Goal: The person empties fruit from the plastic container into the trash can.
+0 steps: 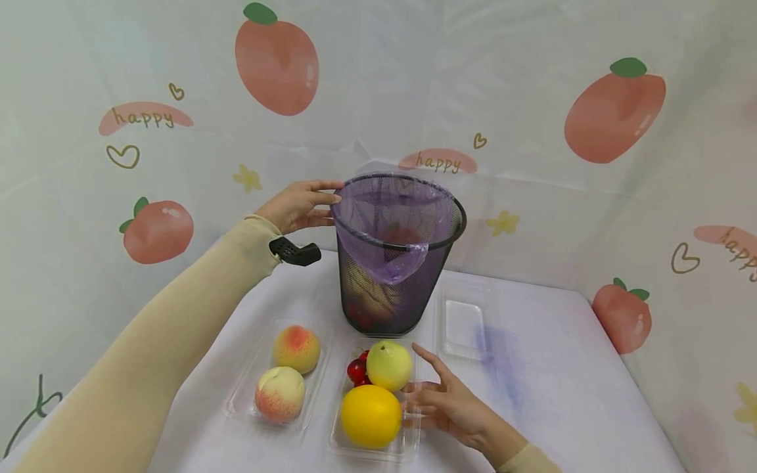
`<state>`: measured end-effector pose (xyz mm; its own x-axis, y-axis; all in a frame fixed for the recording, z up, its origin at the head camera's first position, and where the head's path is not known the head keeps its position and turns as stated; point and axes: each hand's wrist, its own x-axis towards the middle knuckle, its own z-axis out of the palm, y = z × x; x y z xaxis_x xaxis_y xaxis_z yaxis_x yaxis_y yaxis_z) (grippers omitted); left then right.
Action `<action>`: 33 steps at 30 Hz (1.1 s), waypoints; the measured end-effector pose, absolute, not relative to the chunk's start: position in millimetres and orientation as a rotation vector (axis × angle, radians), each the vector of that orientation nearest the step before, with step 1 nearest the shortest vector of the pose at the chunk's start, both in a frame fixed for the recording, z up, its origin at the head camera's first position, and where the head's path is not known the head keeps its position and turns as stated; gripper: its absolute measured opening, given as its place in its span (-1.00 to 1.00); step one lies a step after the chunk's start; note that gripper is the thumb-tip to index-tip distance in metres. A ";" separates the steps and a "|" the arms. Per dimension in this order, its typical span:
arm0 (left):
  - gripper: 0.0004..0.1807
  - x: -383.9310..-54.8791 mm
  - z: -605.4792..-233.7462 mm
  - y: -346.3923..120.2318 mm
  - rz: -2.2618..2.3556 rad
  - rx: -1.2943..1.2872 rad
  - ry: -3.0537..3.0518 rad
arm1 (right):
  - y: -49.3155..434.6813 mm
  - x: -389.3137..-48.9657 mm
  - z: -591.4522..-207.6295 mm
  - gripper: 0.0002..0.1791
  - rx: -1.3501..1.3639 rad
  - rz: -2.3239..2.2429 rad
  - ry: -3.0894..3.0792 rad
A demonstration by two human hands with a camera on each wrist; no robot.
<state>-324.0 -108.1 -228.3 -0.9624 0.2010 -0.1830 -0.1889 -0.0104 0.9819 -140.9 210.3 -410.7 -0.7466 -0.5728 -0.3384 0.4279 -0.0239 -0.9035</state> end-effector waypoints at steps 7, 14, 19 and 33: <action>-0.52 -322.4 -228.2 -108.9 2.057 0.014 1.993 | 219.4 -140.9 -404.0 -0.11 -0.220 -1.862 1.545; -0.53 -323.6 -228.4 -109.7 2.048 0.004 2.006 | 228.2 -140.2 -397.5 -0.14 -0.242 -1.856 1.569; -0.52 -322.8 -228.0 -109.6 2.050 0.004 2.006 | 237.4 -139.3 -393.1 -0.19 -0.278 -1.866 1.560; -0.51 -322.3 -227.6 -108.0 2.044 0.027 2.021 | 261.3 -139.5 -376.6 -0.27 -0.339 -1.870 1.557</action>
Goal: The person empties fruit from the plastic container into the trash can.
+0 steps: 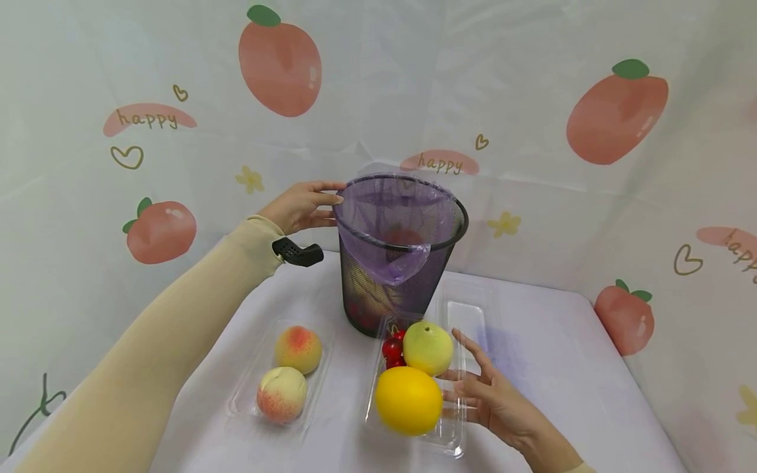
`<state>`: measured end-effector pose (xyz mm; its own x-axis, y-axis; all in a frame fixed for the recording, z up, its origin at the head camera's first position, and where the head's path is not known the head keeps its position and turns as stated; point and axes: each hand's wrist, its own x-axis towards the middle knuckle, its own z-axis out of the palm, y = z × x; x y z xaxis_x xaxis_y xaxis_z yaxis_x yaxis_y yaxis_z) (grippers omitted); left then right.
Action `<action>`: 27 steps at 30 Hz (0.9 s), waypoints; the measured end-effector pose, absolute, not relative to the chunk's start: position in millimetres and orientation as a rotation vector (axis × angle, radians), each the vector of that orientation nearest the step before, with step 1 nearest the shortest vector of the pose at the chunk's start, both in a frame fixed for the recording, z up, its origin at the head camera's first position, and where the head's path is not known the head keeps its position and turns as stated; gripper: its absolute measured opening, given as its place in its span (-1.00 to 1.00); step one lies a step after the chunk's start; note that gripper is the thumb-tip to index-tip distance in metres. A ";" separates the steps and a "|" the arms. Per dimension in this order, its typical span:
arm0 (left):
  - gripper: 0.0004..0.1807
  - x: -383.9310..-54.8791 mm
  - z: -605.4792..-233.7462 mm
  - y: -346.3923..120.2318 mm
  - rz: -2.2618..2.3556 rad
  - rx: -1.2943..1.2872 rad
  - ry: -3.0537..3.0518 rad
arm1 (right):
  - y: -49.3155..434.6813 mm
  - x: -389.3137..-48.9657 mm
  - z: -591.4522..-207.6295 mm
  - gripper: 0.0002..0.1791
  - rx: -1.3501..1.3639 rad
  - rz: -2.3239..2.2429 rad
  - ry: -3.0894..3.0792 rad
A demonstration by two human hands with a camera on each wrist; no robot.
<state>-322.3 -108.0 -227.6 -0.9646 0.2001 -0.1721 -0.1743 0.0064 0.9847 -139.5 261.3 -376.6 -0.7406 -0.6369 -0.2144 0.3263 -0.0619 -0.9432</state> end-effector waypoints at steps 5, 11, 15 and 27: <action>-0.51 -322.6 -228.4 -107.6 2.048 0.024 2.020 | 268.8 -140.0 -371.0 -0.32 -0.351 -1.879 1.562; -0.51 -322.5 -228.9 -108.3 2.055 0.031 2.015 | 276.1 -141.4 -365.4 -0.32 -0.344 -1.902 1.573; -0.51 -321.9 -228.4 -108.2 2.058 0.039 2.011 | 280.3 -141.4 -361.8 -0.34 -0.315 -1.914 1.591; -0.50 -321.1 -227.1 -107.7 2.052 0.038 2.008 | 296.0 -142.1 -355.7 -0.34 -0.319 -1.974 1.586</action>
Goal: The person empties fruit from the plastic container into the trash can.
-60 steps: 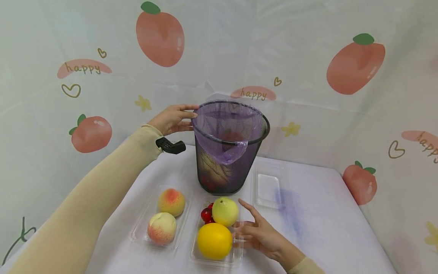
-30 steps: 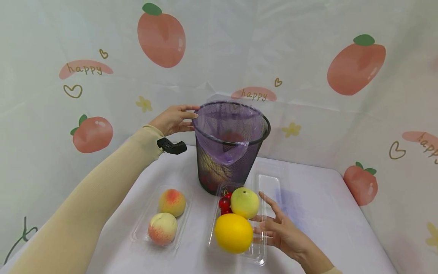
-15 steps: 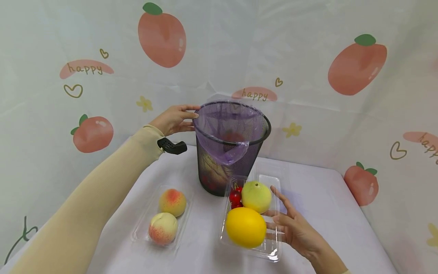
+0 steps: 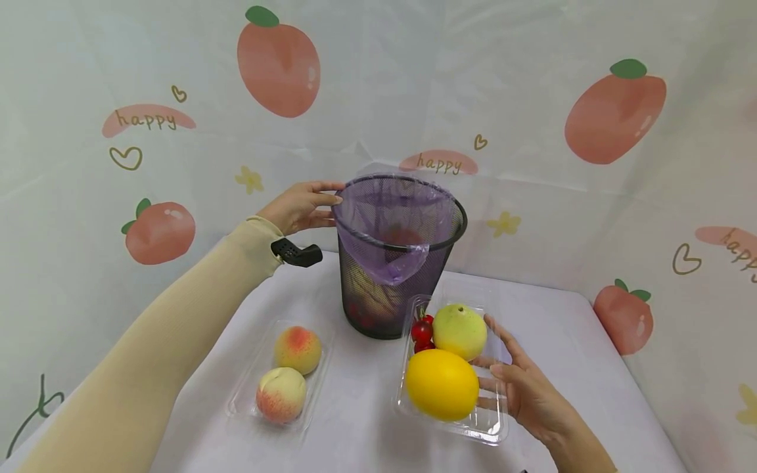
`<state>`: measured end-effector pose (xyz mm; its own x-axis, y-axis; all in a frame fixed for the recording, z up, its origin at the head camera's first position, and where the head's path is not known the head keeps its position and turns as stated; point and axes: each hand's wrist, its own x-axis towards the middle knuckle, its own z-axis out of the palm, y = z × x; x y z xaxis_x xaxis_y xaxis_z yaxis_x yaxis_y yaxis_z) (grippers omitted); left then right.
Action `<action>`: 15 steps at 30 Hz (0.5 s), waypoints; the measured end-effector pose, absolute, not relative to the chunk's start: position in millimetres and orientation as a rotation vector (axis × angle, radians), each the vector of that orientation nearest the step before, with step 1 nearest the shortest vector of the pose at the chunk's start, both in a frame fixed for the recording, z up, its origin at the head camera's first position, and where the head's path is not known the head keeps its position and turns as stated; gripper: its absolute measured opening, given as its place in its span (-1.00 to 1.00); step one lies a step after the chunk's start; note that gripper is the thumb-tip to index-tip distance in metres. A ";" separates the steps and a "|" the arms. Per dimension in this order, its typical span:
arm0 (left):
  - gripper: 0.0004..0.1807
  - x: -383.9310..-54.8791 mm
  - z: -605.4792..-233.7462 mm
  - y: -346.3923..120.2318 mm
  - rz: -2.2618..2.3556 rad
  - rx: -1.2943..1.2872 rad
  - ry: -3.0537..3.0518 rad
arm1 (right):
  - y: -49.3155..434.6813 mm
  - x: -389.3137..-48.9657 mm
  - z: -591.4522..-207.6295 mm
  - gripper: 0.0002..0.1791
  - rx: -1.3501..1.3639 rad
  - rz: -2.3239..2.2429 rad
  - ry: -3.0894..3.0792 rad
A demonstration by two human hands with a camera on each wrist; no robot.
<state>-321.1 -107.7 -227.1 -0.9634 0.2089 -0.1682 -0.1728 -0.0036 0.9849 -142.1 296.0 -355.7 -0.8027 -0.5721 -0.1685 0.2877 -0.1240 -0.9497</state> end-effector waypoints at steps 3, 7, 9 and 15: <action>-0.51 -320.4 -227.3 -108.0 2.050 0.038 2.010 | 301.5 -142.6 -354.5 -0.34 -0.292 -1.977 1.624; -0.51 -319.9 -227.7 -108.7 2.056 0.044 2.010 | 308.4 -144.0 -352.4 -0.37 -0.290 -2.001 1.615; -0.51 -320.1 -228.1 -108.6 2.059 0.044 2.010 | 311.8 -144.6 -350.2 -0.39 -0.332 -2.023 1.556; -0.51 -321.0 -227.9 -107.6 2.061 0.043 2.005 | 318.9 -144.7 -341.1 -0.38 -0.431 -2.076 1.386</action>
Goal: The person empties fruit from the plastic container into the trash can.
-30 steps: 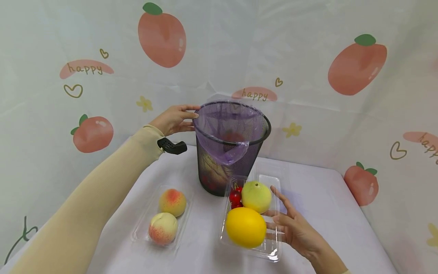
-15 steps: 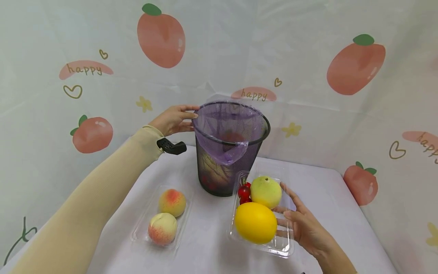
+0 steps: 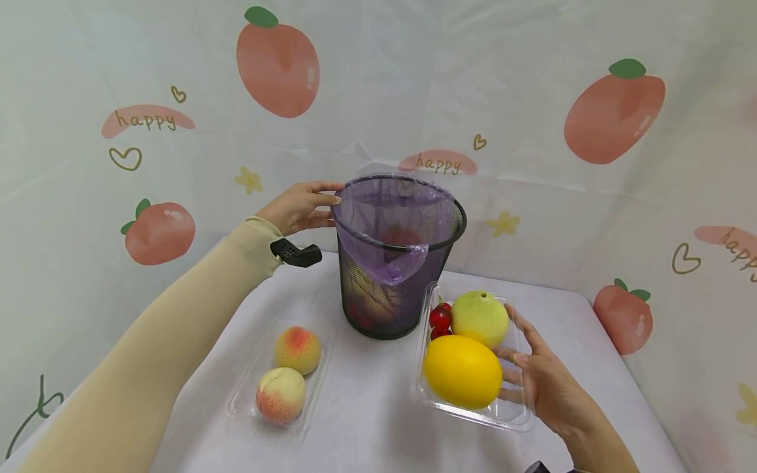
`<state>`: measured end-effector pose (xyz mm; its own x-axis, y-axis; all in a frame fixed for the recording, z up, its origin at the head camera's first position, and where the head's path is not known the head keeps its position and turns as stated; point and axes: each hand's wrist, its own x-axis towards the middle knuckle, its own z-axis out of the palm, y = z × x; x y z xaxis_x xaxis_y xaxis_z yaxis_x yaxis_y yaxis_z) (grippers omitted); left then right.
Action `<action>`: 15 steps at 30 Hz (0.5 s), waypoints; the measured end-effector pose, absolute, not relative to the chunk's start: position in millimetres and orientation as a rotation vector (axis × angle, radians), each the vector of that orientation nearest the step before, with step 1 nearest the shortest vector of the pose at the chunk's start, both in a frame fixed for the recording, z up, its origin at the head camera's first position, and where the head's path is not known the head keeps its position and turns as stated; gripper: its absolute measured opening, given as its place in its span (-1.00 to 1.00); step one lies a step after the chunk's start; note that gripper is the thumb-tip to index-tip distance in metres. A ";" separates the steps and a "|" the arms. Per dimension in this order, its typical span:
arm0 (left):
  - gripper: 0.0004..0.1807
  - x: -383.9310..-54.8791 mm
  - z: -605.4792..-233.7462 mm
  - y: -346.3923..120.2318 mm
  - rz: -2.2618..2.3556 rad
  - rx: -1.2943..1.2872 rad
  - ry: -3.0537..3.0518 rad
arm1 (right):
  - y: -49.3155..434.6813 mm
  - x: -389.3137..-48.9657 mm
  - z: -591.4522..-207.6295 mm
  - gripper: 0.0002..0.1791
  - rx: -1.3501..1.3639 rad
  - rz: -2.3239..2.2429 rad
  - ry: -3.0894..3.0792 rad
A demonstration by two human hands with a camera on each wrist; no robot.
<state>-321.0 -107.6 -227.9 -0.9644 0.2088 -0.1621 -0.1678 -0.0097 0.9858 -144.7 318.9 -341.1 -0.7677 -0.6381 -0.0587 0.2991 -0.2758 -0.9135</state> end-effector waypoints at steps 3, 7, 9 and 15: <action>-0.51 -321.2 -227.9 -107.3 2.066 0.041 1.999 | 322.3 -144.9 -337.6 -0.38 -0.464 -2.099 1.315; -0.51 -321.1 -227.7 -107.0 2.066 0.035 1.998 | 326.7 -146.0 -334.3 -0.36 -0.516 -2.124 1.229; -0.52 -321.3 -227.5 -106.7 2.065 0.030 1.997 | 328.4 -146.2 -332.6 -0.35 -0.543 -2.131 1.188; -0.51 -322.3 -226.7 -106.1 2.058 0.016 2.008 | 331.5 -146.1 -326.3 -0.31 -0.594 -2.138 1.192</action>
